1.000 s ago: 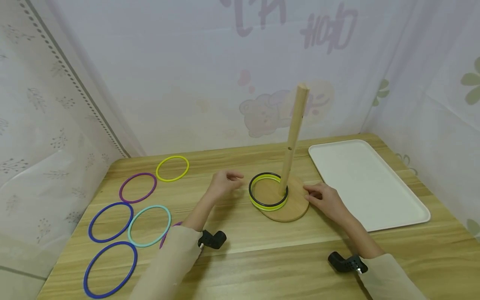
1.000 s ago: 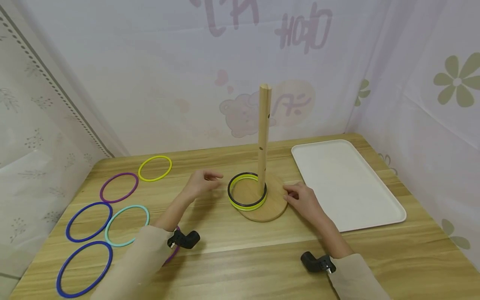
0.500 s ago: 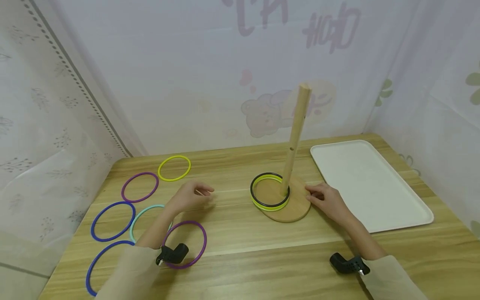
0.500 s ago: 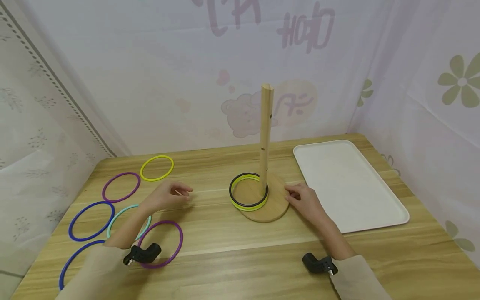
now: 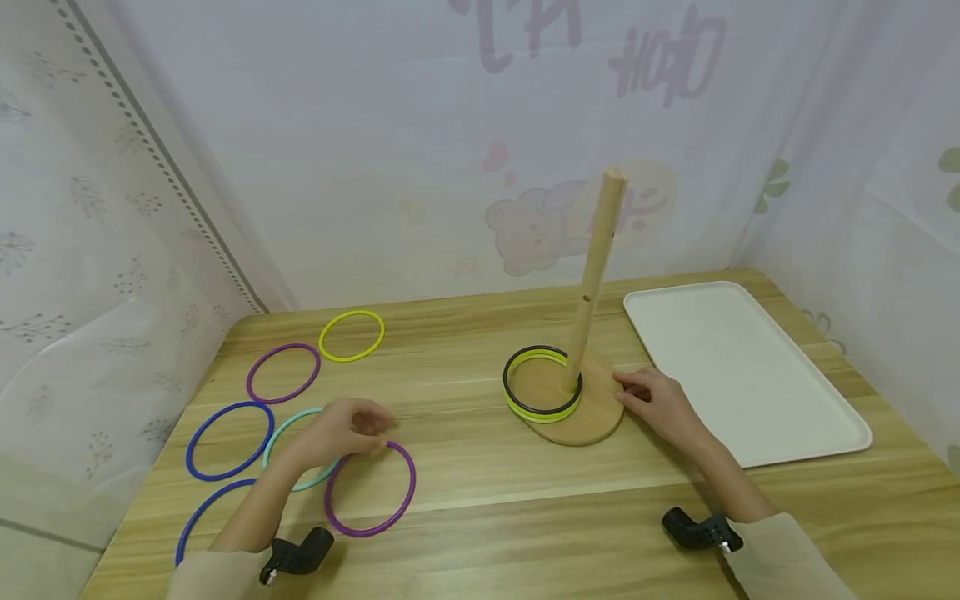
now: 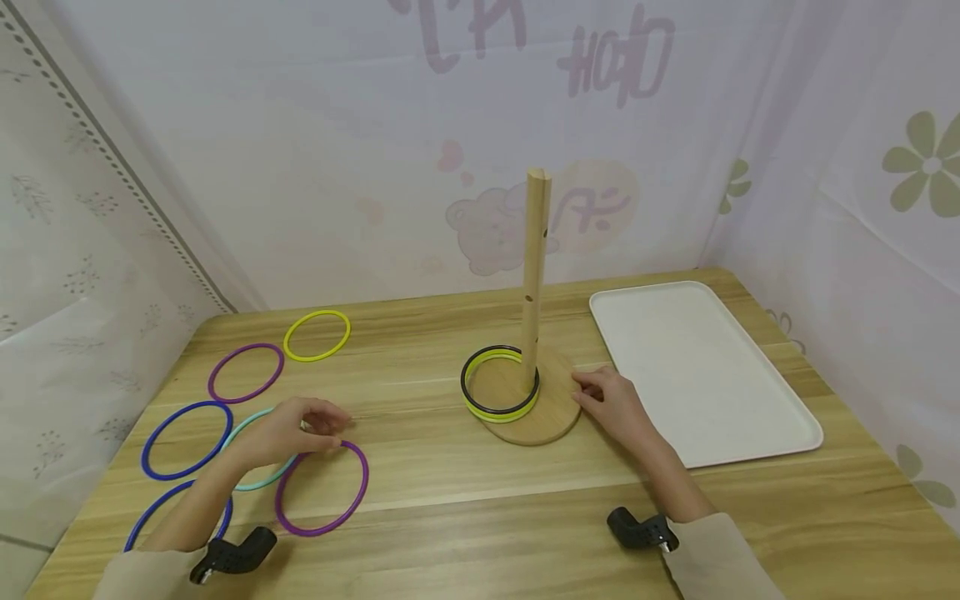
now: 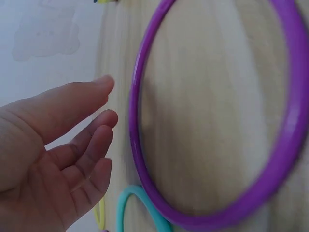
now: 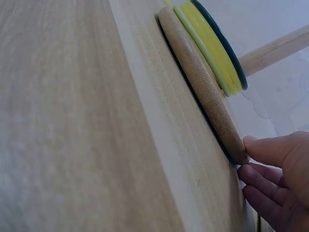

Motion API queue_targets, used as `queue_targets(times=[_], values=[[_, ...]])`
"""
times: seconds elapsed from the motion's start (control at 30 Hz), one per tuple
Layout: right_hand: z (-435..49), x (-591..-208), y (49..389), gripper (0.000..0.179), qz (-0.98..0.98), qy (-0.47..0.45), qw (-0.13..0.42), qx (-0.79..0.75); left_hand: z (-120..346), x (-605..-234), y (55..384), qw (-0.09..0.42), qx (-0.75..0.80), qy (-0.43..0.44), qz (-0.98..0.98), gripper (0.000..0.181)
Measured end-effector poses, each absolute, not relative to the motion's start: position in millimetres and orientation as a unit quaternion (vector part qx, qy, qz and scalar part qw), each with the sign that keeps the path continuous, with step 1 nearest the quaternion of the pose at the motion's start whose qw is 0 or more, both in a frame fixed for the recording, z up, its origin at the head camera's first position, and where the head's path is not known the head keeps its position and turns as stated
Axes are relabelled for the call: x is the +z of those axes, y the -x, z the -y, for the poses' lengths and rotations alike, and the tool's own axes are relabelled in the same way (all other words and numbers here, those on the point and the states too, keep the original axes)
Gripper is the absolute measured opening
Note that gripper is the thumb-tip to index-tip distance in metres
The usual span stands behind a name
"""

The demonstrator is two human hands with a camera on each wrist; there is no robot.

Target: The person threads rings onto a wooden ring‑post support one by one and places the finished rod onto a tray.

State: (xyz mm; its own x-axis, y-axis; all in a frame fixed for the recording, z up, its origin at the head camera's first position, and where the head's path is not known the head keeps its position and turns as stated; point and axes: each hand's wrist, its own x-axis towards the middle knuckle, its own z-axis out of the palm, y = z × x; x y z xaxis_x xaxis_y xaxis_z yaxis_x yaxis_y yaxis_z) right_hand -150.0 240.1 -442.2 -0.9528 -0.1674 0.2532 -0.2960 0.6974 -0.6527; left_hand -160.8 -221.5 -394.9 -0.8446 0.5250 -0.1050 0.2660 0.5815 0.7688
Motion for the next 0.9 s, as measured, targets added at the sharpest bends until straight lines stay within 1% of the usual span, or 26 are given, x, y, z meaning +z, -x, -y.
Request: queue_targets(times=[0.1,0.27,0.37,0.6,0.77,0.9], values=[[-240,-443,150,0.031,0.918,-0.125,0.085,0.367,224,-396,154,0.166,0.386,-0.234,-0.877,0.03],[-241,-445,150,0.031,0.919,-0.123,0.081,0.365,226,-398,149,0.135,0.35,-0.24,-0.895,0.024],[-241,-445,151,0.031,0.92,-0.124,0.081,0.363,227,-399,148,0.128,0.338,-0.232,-0.903,0.021],[-240,-444,150,0.031,0.92,-0.127,0.086,0.361,231,-403,150,0.127,0.346,-0.223,-0.902,0.015],[-240,-445,150,0.031,0.919,-0.127,0.093,0.363,232,-404,153,0.13,0.342,-0.232,-0.901,0.009],[-239,-445,150,0.031,0.917,-0.13,0.098,0.365,233,-405,153,0.128,0.336,-0.241,-0.901,0.009]])
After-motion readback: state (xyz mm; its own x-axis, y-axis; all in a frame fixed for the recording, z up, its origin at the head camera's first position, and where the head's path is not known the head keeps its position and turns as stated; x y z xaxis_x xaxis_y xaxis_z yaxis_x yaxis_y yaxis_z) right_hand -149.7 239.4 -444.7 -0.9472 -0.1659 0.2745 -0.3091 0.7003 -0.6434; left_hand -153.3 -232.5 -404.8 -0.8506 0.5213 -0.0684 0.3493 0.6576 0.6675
